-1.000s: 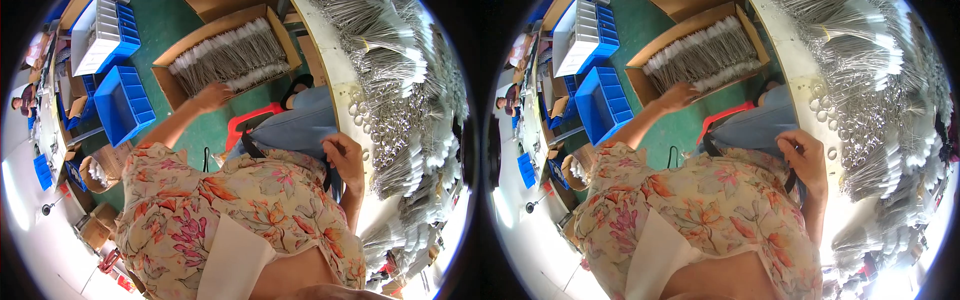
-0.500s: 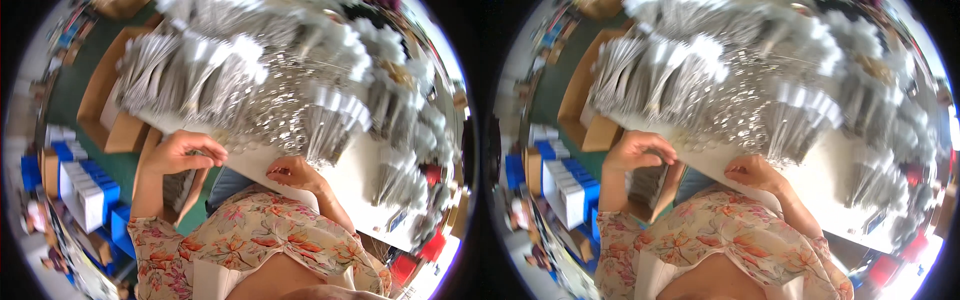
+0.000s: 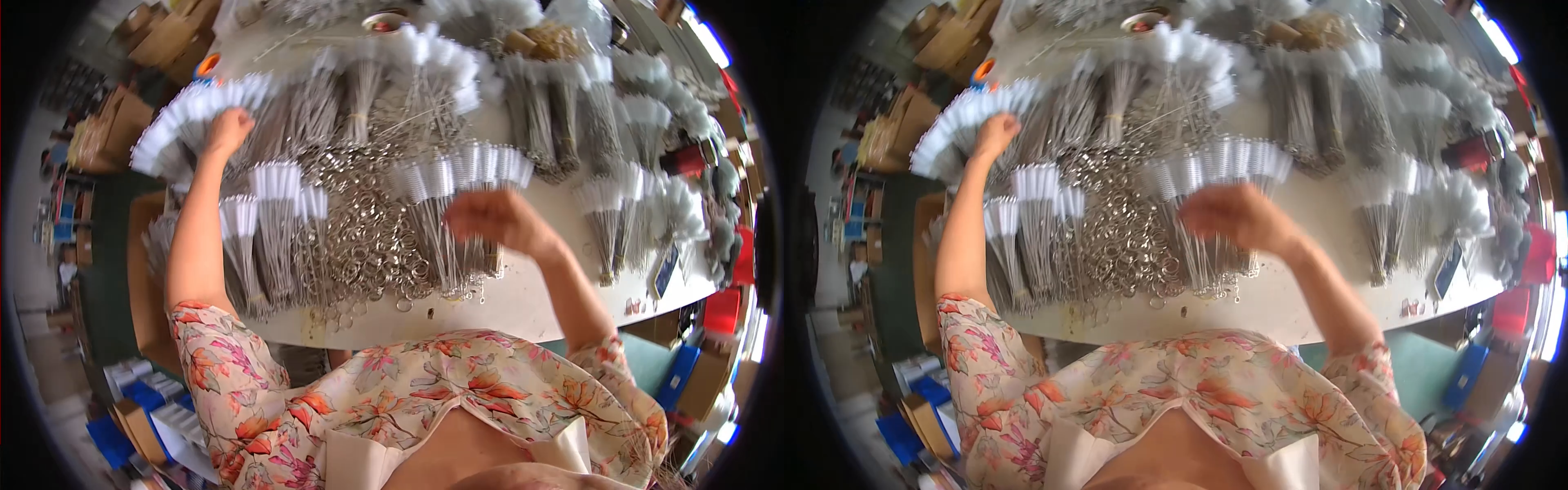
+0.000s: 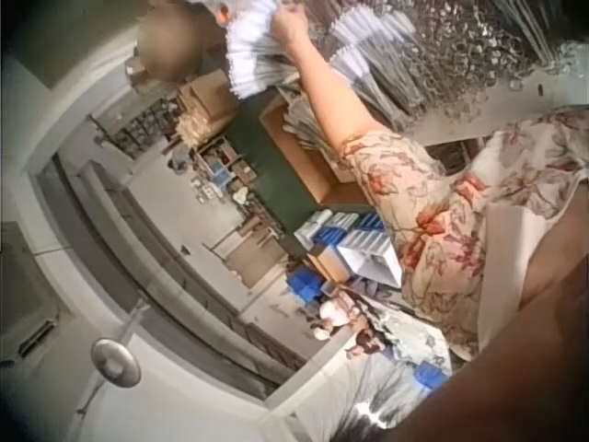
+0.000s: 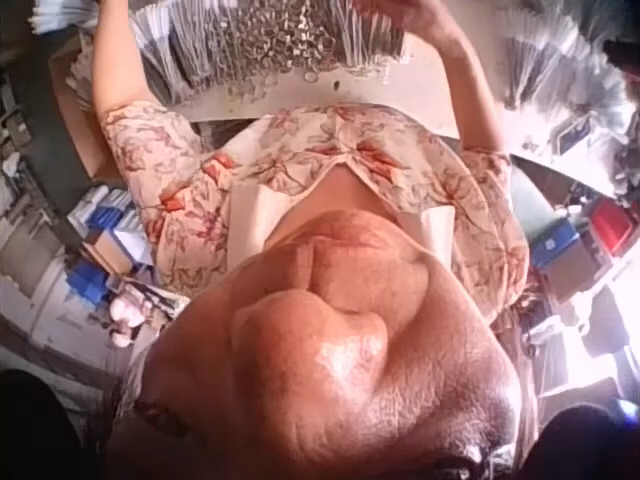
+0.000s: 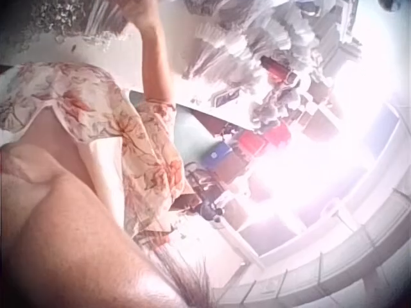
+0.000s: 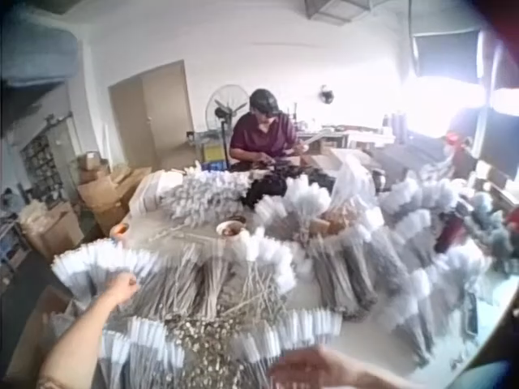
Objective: Attaching small metal split rings to the bent wire handles of cleaning brushes.
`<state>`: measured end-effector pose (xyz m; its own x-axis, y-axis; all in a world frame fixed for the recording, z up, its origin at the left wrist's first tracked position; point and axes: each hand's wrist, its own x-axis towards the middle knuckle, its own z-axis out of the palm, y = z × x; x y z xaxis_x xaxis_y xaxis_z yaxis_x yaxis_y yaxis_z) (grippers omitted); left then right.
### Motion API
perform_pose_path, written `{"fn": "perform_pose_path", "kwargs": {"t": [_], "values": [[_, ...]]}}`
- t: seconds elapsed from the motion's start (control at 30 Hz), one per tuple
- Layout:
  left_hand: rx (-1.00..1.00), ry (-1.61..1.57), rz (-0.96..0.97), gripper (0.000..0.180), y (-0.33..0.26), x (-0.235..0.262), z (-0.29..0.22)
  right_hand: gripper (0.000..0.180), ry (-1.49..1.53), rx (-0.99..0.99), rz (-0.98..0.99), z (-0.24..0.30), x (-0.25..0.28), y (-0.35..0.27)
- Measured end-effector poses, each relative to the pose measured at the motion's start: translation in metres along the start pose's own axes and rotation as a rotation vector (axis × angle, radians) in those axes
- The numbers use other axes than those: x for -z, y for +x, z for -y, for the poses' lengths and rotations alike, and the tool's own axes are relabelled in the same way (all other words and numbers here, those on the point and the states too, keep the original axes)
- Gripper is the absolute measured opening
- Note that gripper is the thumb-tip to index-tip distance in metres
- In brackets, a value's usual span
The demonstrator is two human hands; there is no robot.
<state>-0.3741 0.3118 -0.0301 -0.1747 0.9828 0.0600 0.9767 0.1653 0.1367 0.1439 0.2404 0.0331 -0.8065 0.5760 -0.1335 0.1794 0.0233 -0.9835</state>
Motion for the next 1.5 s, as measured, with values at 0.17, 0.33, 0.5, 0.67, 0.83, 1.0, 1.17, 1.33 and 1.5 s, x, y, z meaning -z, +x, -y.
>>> {"fn": "perform_pose_path", "kwargs": {"t": [0.17,0.33,0.5,0.67,0.83,1.0,1.17,1.33,1.5], "values": [[0.071,0.182,-0.029,0.016,0.000,-0.010,-0.021,0.018,-0.376,-0.071,-0.442,-0.016,0.085,0.066],[0.133,-0.346,-0.677,0.020,-0.008,0.025,-0.034,0.019,-0.259,0.005,-0.596,-0.019,0.111,0.135],[0.160,-0.839,-0.573,0.028,0.006,0.044,-0.108,0.029,-0.729,-0.297,-0.677,-0.038,0.112,0.169],[0.100,-0.414,-0.080,0.037,0.020,-0.013,-0.126,0.025,-0.440,0.091,-0.985,-0.034,0.102,0.164],[-0.021,-0.422,-0.046,0.023,0.029,-0.033,-0.103,0.025,-0.468,0.599,-1.061,0.033,0.104,0.165],[0.071,-0.570,0.010,0.022,0.027,-0.030,-0.101,0.021,0.079,0.400,-0.942,0.037,0.172,0.098],[0.095,-0.471,-0.024,0.019,0.026,-0.016,-0.122,0.022,-0.786,0.092,-1.087,-0.027,0.212,0.040],[0.140,-0.349,0.034,0.017,0.022,-0.007,-0.125,0.025,-0.988,-0.385,-0.927,-0.045,0.199,0.053],[0.032,-0.371,-0.089,0.015,0.013,0.015,-0.127,0.028,-0.728,-0.413,-0.925,-0.066,0.224,0.052]]}}
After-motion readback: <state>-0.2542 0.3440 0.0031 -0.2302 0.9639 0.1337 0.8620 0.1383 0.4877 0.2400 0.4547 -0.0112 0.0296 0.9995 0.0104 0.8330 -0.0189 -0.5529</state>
